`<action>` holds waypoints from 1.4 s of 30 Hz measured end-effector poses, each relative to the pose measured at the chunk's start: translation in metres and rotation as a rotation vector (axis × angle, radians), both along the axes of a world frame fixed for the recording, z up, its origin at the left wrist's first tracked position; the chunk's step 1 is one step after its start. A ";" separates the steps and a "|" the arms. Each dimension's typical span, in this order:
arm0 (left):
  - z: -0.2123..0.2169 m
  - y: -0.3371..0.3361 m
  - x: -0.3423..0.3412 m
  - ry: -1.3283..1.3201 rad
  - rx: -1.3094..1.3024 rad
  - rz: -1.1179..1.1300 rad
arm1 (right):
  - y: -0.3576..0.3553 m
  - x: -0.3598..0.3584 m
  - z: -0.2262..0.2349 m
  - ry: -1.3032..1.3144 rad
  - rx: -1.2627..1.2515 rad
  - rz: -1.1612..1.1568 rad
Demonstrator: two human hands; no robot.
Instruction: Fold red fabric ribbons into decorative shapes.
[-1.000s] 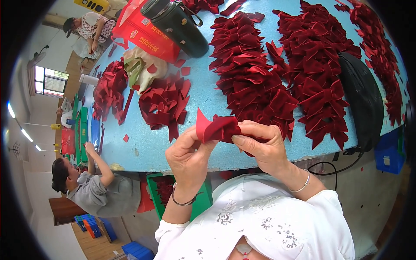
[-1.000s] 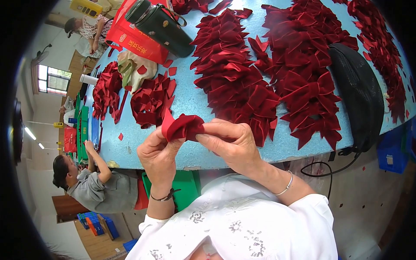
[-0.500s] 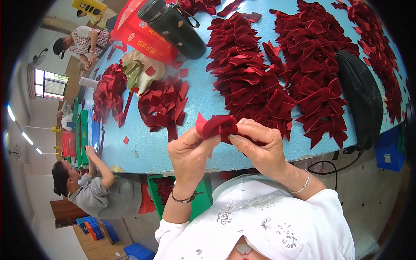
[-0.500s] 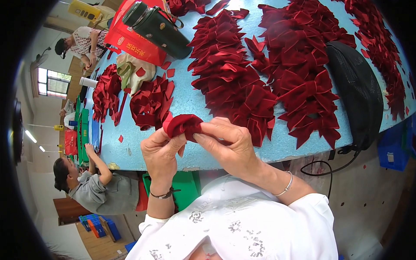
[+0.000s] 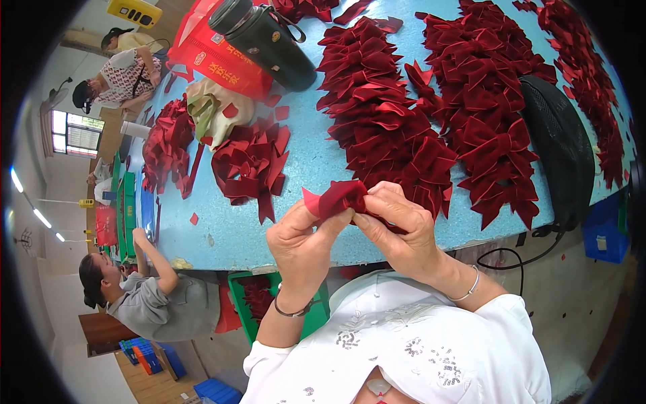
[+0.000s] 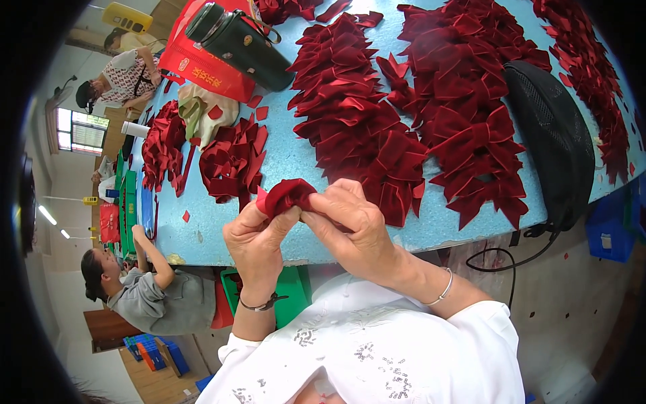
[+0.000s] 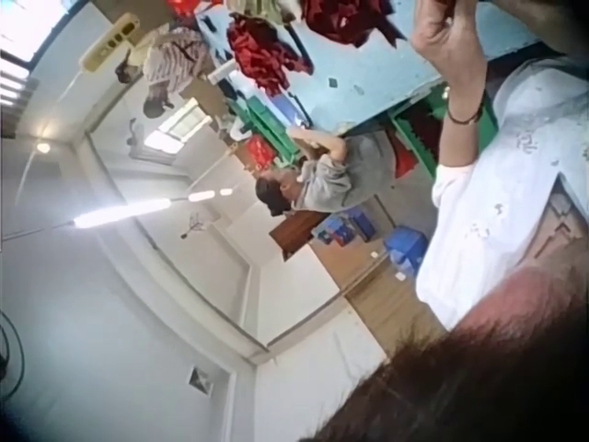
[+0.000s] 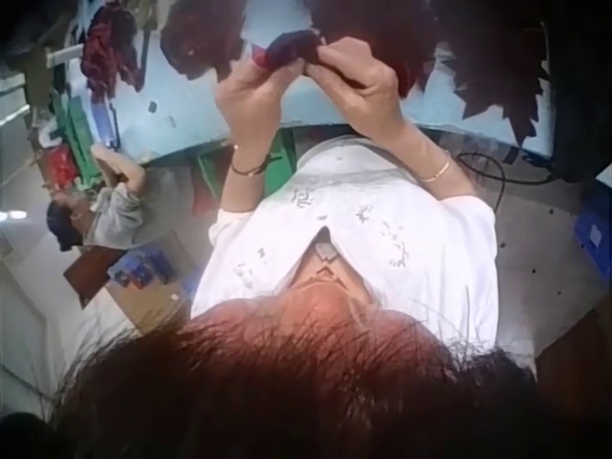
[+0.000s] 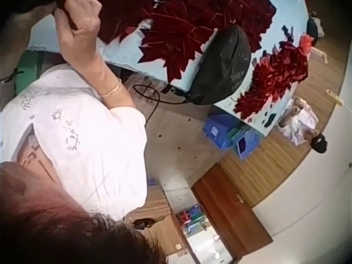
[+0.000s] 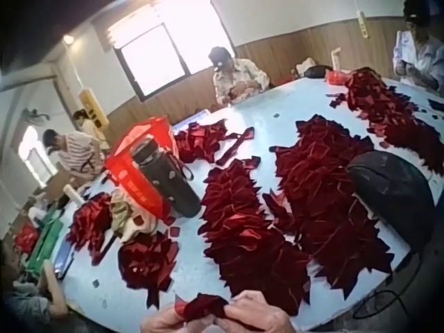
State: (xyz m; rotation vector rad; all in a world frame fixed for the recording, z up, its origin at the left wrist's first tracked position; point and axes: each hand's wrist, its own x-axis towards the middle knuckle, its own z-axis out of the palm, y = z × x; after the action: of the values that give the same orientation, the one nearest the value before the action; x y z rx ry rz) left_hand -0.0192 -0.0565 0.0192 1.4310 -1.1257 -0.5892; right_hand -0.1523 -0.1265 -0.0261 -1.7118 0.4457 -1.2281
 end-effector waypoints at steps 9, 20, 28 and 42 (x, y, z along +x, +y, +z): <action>0.000 0.001 -0.001 0.020 -0.028 0.058 | 0.001 0.000 0.001 0.083 0.048 -0.014; 0.002 0.003 0.009 0.196 0.093 -0.091 | -0.007 -0.005 -0.001 0.014 0.060 0.024; 0.005 0.000 0.009 0.322 0.207 -0.107 | -0.010 -0.003 -0.003 0.007 -0.158 -0.119; 0.004 0.000 0.007 0.409 0.174 -0.075 | -0.013 0.002 -0.006 -0.001 -0.278 -0.137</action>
State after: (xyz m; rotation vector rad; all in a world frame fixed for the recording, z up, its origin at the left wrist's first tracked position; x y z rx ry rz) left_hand -0.0117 -0.0569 0.0231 1.3381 -0.8190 -1.0033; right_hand -0.1503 -0.1396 -0.0325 -1.9399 0.4118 -1.4436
